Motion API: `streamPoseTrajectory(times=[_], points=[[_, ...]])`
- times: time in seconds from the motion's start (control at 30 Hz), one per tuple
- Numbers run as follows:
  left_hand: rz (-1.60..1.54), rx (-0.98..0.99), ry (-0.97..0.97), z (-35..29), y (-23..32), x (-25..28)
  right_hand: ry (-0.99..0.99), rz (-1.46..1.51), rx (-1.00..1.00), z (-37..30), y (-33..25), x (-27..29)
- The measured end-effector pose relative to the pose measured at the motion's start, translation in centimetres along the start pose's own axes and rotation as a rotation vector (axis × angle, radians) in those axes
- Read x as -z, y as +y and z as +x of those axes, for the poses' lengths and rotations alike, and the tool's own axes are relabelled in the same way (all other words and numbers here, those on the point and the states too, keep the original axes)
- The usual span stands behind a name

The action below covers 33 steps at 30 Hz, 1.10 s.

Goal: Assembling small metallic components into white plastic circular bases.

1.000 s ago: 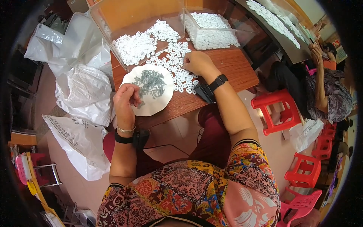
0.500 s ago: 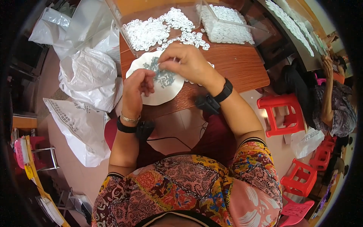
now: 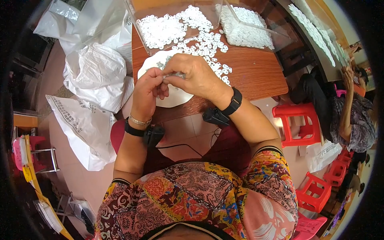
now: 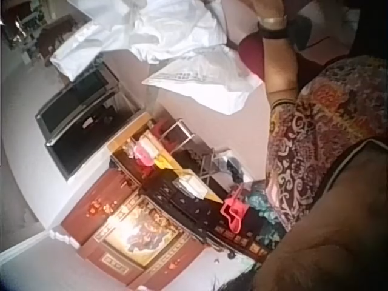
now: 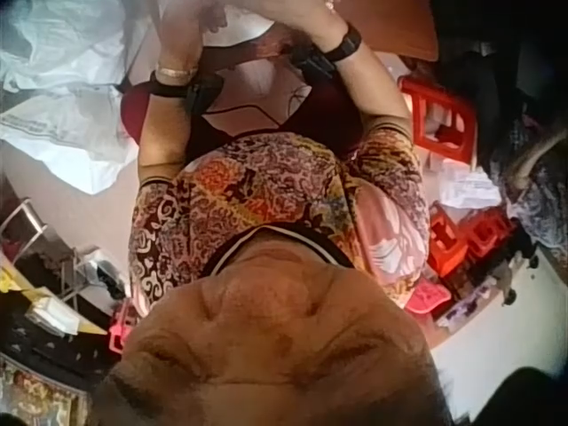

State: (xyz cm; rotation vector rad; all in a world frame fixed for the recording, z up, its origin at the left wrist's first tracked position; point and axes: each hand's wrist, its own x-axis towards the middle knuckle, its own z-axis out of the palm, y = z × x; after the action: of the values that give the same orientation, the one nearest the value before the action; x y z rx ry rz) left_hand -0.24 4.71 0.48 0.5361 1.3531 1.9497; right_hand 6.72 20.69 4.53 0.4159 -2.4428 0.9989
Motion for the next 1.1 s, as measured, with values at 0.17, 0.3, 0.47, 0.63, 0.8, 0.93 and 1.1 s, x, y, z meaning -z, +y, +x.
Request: streamPoseTrajectory(times=[0.17, 0.3, 0.47, 0.63, 0.8, 0.93, 1.1], points=[[0.080, -0.009, -0.035, 0.1, 0.1, 0.2, -0.026, 0.046, -0.109, 0.0, 0.1, 0.0], [0.180, 0.006, -0.050, 0.2, 0.3, 0.7, -0.047, 0.066, -0.071, 0.2, 0.2, -0.2], [0.172, 0.021, -0.032, 0.6, 0.2, 1.2, -0.087, 0.129, -0.141, 0.3, 1.0, -0.6], [0.149, 0.023, -0.045, 0.5, 0.4, 1.6, -0.125, 0.041, -0.032, 0.8, 1.0, -0.7], [0.160, -0.011, 0.033, 0.3, 0.9, 1.9, -0.111, -0.038, -0.033, 1.1, 1.7, -0.9], [0.064, -0.119, 0.126, 0.7, 0.8, 2.4, -0.158, -0.358, -0.033, 0.9, 3.5, -1.2], [0.026, -0.147, 0.165, 0.5, 1.1, 2.6, -0.242, -0.520, 0.007, 0.5, 4.3, -2.5]])
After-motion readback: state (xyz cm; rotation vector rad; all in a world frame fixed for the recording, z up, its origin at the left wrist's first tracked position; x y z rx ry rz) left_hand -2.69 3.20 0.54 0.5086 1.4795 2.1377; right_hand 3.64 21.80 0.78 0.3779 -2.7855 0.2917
